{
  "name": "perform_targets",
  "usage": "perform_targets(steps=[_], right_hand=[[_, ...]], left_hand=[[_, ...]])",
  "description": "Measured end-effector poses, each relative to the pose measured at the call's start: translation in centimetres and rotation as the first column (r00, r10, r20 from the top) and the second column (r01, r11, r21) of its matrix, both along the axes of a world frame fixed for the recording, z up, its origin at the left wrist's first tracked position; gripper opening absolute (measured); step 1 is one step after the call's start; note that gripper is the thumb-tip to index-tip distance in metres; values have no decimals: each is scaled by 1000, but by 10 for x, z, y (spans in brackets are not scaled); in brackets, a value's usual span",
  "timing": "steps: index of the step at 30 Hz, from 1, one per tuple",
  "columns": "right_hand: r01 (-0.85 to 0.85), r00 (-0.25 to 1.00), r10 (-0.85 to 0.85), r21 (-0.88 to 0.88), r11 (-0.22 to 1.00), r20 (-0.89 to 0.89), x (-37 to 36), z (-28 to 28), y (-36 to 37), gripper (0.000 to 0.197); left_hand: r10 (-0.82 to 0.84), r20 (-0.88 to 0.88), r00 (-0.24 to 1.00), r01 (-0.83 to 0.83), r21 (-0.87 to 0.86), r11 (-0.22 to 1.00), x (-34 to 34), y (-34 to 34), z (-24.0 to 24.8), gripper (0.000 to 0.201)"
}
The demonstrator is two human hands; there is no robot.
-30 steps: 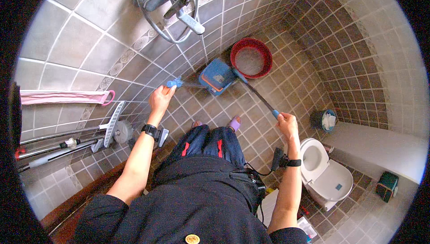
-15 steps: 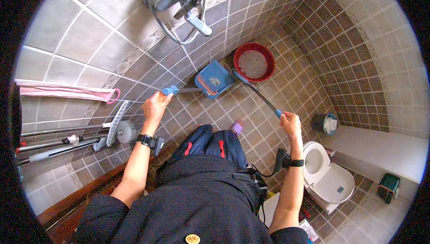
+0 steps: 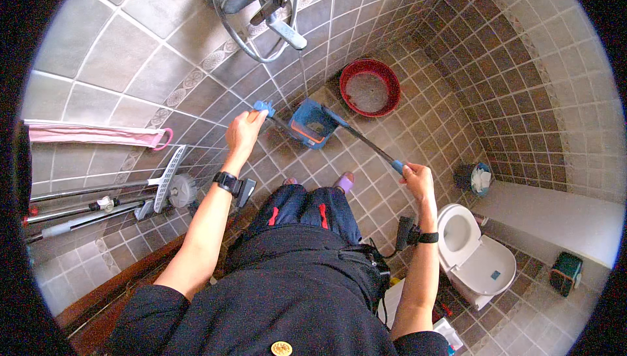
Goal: The person dips a squeegee and a brush into a bucket of soapy water, moving them around to rinse the cleaning heads.
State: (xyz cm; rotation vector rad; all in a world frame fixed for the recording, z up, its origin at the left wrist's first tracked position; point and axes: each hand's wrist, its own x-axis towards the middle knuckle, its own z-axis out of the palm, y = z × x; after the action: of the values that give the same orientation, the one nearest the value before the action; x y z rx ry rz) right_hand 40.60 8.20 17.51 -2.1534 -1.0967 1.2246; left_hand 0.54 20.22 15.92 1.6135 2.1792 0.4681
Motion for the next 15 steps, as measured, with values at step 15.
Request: perform_targets(steps=[15], right_hand=[[105,992,-110,72,992,65,18,25,-17,36]], left_hand=[[-71,14,997,68,167,984,26,64,24,54]])
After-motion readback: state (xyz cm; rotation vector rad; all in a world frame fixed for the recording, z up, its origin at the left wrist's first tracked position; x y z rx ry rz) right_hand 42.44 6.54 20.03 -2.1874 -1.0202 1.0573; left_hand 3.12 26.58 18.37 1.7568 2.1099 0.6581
